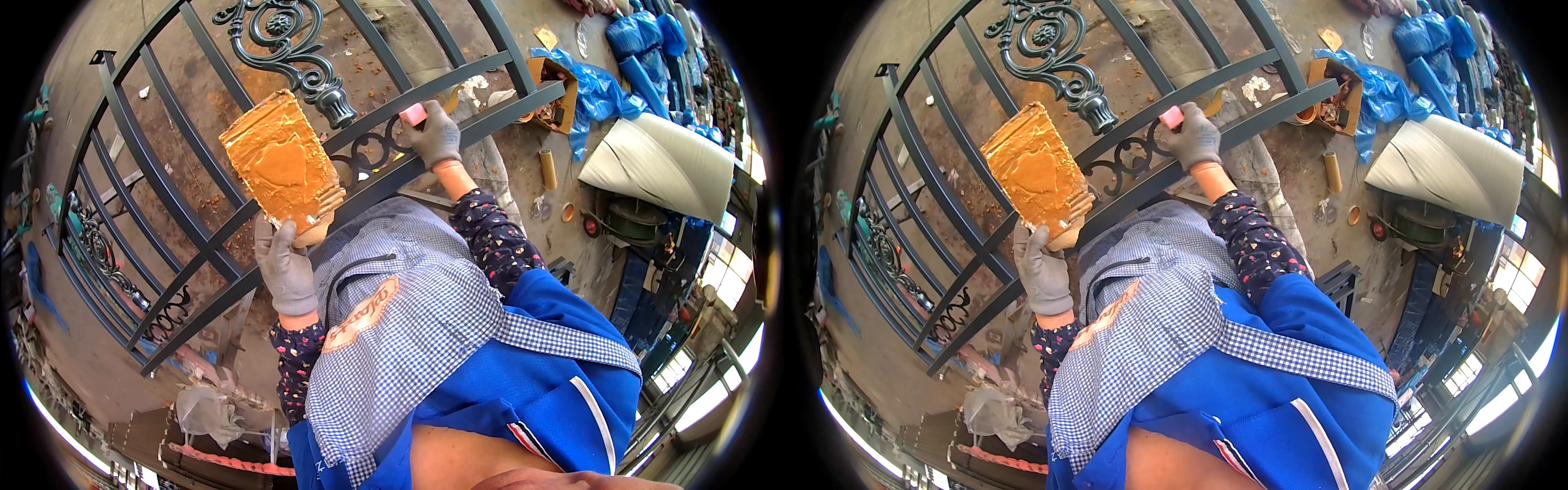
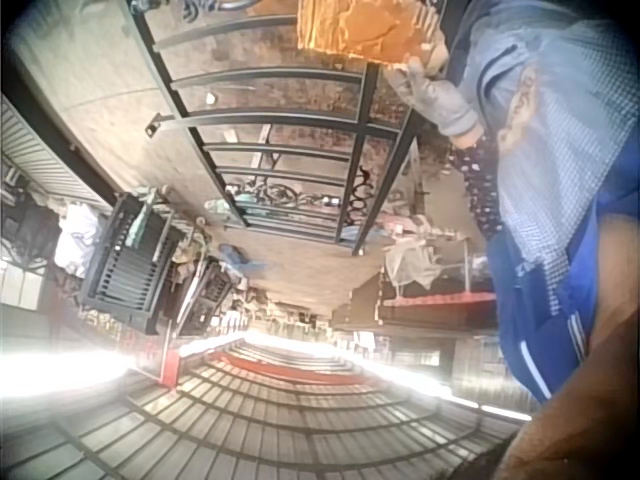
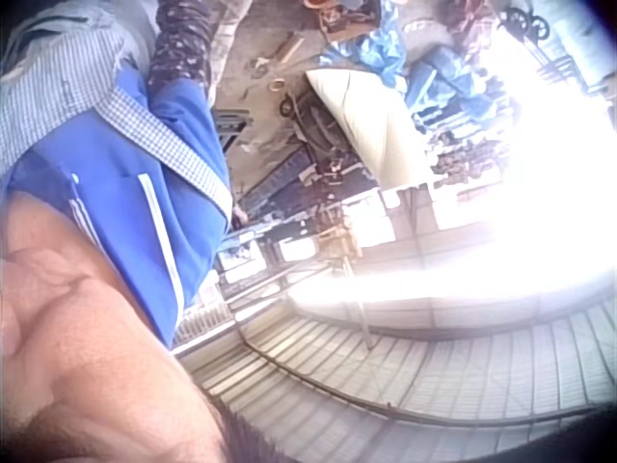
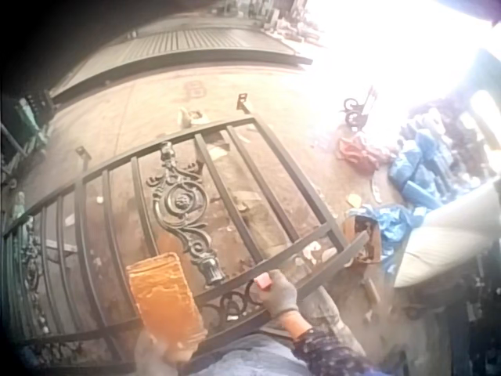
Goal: The person applies adhesive to a gold leaf sheet using a brush and then presses the leaf onto the curves of a black metal gate with a pink sponge to ensure adhesion.
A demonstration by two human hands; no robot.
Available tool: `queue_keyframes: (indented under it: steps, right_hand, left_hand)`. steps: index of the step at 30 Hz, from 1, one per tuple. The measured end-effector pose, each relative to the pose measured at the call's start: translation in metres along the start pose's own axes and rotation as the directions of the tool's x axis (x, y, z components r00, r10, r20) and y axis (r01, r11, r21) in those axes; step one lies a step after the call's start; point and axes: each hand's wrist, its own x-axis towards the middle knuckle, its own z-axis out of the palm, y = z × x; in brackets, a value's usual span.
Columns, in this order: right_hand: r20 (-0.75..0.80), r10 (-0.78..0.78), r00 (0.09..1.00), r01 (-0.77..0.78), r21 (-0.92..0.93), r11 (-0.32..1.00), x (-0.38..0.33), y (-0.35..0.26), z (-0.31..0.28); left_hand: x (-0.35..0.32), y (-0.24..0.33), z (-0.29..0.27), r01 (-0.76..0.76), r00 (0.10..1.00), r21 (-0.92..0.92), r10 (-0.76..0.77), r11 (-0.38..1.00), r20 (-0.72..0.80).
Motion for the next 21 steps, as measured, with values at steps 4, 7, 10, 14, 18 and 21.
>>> queue_keyframes:
  steps: [4,7,10,14,18,21]
  right_hand:
    - [0.036,-0.043,0.998,0.045,-0.065,0.997,0.000,-0.003,-0.002]
    - [-0.016,0.009,1.000,-0.011,-0.094,0.996,0.009,0.016,-0.008]
    - [-0.042,0.012,0.999,-0.015,-0.071,0.997,0.010,0.021,-0.009]
    - [0.016,-0.015,1.000,0.016,-0.067,0.998,0.001,0.004,0.002]
    - [0.028,-0.040,0.999,0.043,-0.117,0.992,0.000,-0.002,-0.004]
    - [-0.021,-0.002,1.000,0.000,-0.095,0.995,0.011,0.020,-0.011]
  left_hand:
    - [-0.001,0.000,0.000,-0.002,1.000,0.007,0.002,1.000,-0.007]
    - [0.000,-0.001,-0.003,-0.008,1.000,0.009,0.008,1.000,-0.004]
    - [-0.002,-0.003,-0.004,-0.011,1.000,0.005,0.011,1.000,-0.003]
    - [-0.002,-0.003,-0.003,0.000,1.000,0.000,0.000,1.000,0.003]
    - [-0.003,-0.005,-0.007,0.014,1.000,-0.024,-0.013,1.000,0.003]
    - [-0.004,-0.006,-0.008,0.005,1.000,-0.044,-0.005,0.999,-0.001]
